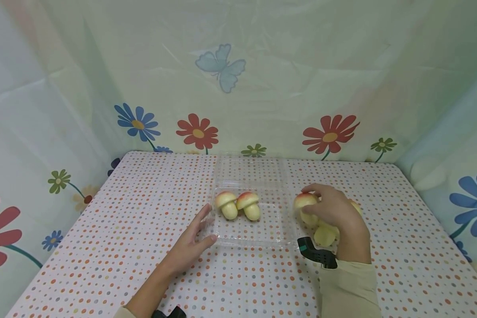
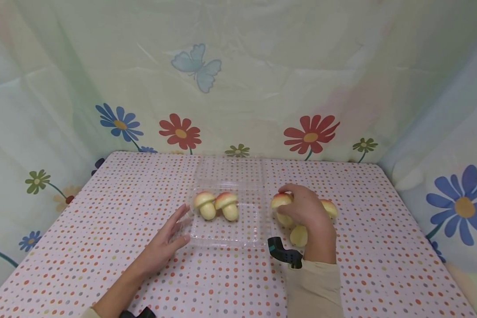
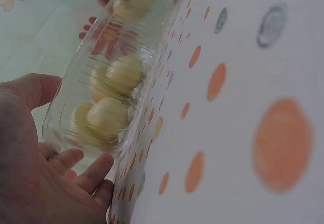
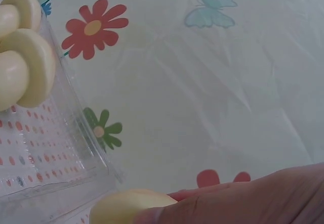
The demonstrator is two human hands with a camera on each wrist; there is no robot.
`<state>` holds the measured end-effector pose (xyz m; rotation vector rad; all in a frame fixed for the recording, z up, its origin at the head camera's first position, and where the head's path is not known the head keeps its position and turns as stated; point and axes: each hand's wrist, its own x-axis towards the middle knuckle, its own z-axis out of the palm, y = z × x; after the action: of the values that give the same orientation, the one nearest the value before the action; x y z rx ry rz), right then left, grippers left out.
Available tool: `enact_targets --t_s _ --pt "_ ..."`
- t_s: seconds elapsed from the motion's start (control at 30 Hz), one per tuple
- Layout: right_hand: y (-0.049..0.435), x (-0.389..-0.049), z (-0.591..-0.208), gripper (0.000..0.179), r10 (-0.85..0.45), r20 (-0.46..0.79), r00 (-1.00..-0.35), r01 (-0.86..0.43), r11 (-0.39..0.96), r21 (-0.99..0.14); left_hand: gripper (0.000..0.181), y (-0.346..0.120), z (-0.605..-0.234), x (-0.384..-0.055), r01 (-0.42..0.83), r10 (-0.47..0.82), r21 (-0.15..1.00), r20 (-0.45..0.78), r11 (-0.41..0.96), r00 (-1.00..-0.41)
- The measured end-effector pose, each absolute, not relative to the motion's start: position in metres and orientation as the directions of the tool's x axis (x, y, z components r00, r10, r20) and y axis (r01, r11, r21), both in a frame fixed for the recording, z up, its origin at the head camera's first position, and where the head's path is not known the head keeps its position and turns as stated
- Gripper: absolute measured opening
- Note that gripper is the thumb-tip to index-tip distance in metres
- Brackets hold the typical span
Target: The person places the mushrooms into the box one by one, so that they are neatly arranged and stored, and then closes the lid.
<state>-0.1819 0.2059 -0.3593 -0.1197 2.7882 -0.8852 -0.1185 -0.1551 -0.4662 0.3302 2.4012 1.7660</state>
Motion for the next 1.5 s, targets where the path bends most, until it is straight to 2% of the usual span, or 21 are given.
enact_targets --t_s 0.17,0.6,1.5 --pt "0.203 -0.183 -0.357 0.058 -0.11 -0.193 -0.975 0.029 0.799 -0.6 0.082 -0.155 -0.466 -0.119 0.09 0.259 0.954 0.013 0.287 -0.966" --pt "0.201 -0.184 -0.354 0.06 -0.079 -0.124 -0.989 0.016 0.783 -0.622 0.082 -0.155 -0.466 -0.118 0.078 0.264 0.958 0.002 0.278 -0.964" --pt "0.199 -0.18 -0.348 0.059 -0.099 -0.016 -0.995 -0.065 0.761 -0.645 0.081 -0.156 -0.467 -0.118 0.092 0.258 0.951 0.013 0.297 -0.966"
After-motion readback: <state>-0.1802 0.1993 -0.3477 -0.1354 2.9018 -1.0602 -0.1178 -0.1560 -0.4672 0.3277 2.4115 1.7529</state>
